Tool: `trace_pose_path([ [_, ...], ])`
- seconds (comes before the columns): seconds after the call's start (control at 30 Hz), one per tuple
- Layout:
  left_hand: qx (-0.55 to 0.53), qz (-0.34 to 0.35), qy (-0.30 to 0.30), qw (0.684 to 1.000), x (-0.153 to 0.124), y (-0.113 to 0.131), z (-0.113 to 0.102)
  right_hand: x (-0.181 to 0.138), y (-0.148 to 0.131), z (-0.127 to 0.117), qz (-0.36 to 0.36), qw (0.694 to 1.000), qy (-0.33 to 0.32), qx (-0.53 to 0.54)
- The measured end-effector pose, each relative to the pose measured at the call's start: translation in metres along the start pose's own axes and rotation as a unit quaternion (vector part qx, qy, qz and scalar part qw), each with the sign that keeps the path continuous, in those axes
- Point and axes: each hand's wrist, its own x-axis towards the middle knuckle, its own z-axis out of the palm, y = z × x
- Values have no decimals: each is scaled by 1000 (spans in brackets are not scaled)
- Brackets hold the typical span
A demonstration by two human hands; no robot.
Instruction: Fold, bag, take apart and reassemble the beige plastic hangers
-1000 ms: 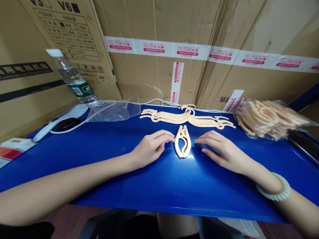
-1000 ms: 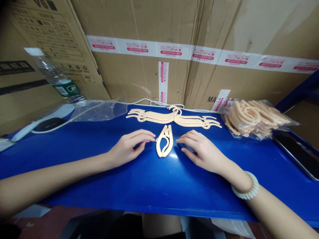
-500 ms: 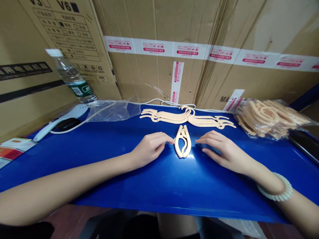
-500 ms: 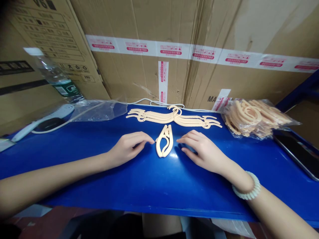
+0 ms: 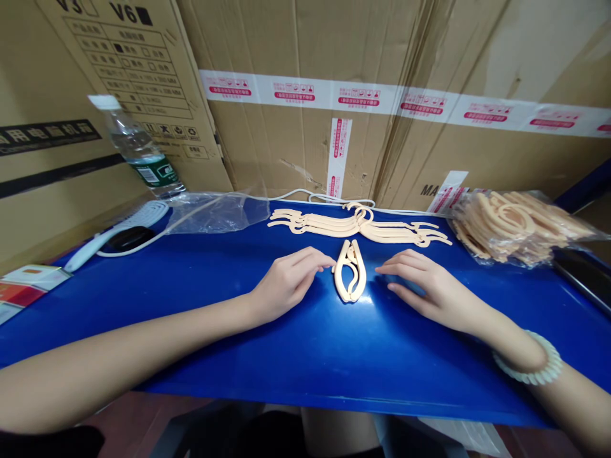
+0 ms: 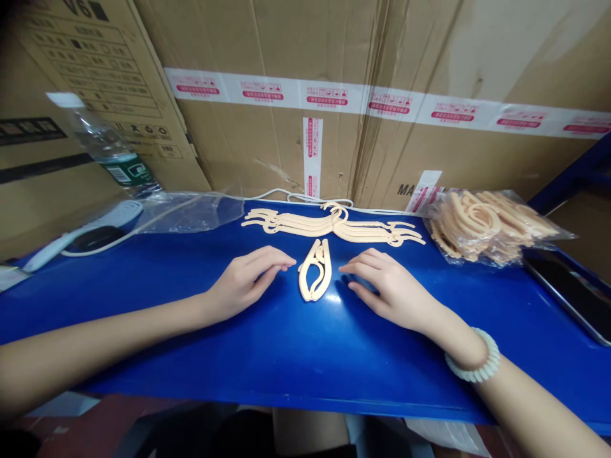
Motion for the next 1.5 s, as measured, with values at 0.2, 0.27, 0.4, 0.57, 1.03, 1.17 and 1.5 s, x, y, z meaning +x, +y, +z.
trace_pose_path([
  [0.2,-7,-90,17,996,1,1,-1,-1,0,-1,0,1000,-6,-5],
  [0.27,-4,-111,13,994,0,0,-1,-1,0,-1,0,1000,-6,-5],
  [0.4,-18,-138,3,990,-2,-3,1,-1,0,-2,0,1000,0,-1],
  [0.57,-37,-137,-15,990,0,-4,0,-1,0,-2,-2,1000,3,-2],
  [1.03,-95,-144,-42,984,-2,-2,2,-3,5,0,4,1000,-2,-10],
  [1.17,-84,-143,-50,985,-1,-1,1,-5,15,2,33,999,21,-38],
  [1.5,-54,-148,-55,986,0,2,-1,-14,57,9,131,981,11,-140],
])
